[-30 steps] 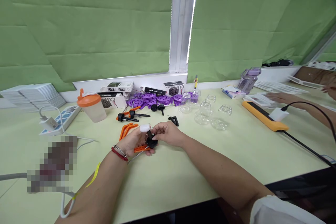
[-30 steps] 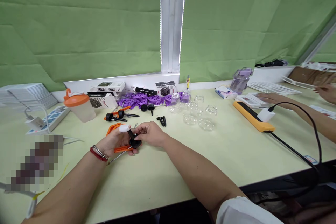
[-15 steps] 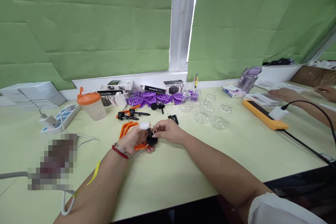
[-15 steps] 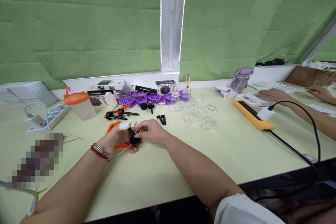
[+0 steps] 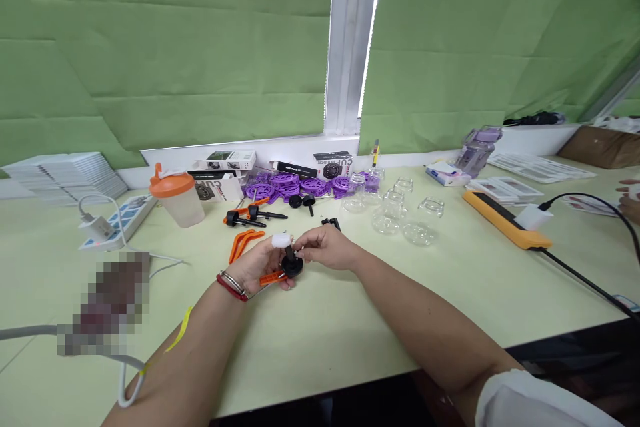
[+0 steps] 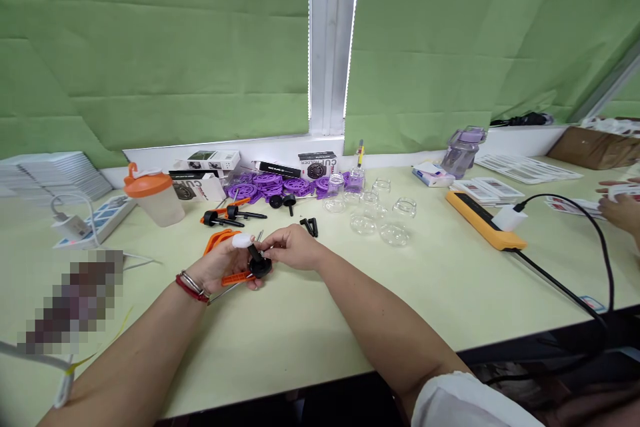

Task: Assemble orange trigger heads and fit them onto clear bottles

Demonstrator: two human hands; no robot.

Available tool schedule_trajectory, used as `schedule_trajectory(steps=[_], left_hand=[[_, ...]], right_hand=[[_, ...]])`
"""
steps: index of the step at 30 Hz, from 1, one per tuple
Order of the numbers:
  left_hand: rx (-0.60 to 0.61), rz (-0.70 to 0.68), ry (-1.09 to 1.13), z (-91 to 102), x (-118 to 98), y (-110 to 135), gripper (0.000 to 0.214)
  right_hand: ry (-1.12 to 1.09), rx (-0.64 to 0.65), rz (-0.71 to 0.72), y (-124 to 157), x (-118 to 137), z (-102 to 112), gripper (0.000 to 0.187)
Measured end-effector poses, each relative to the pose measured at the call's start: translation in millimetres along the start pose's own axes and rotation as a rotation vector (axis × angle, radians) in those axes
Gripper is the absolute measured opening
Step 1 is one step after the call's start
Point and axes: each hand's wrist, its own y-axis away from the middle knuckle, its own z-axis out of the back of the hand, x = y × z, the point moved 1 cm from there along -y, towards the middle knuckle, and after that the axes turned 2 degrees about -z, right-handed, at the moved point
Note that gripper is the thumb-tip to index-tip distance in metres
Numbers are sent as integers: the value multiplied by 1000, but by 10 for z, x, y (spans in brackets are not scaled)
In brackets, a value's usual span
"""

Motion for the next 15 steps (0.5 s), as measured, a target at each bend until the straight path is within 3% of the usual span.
schedule_trajectory(steps=[4, 15], left_hand=[[-59, -19, -15, -8, 3, 5, 40], [-9, -7, -8, 7, 6, -13, 44]], right_hand=[[13, 7, -4, -7, -17, 3, 17], [21, 42, -14, 6, 8, 18, 18]])
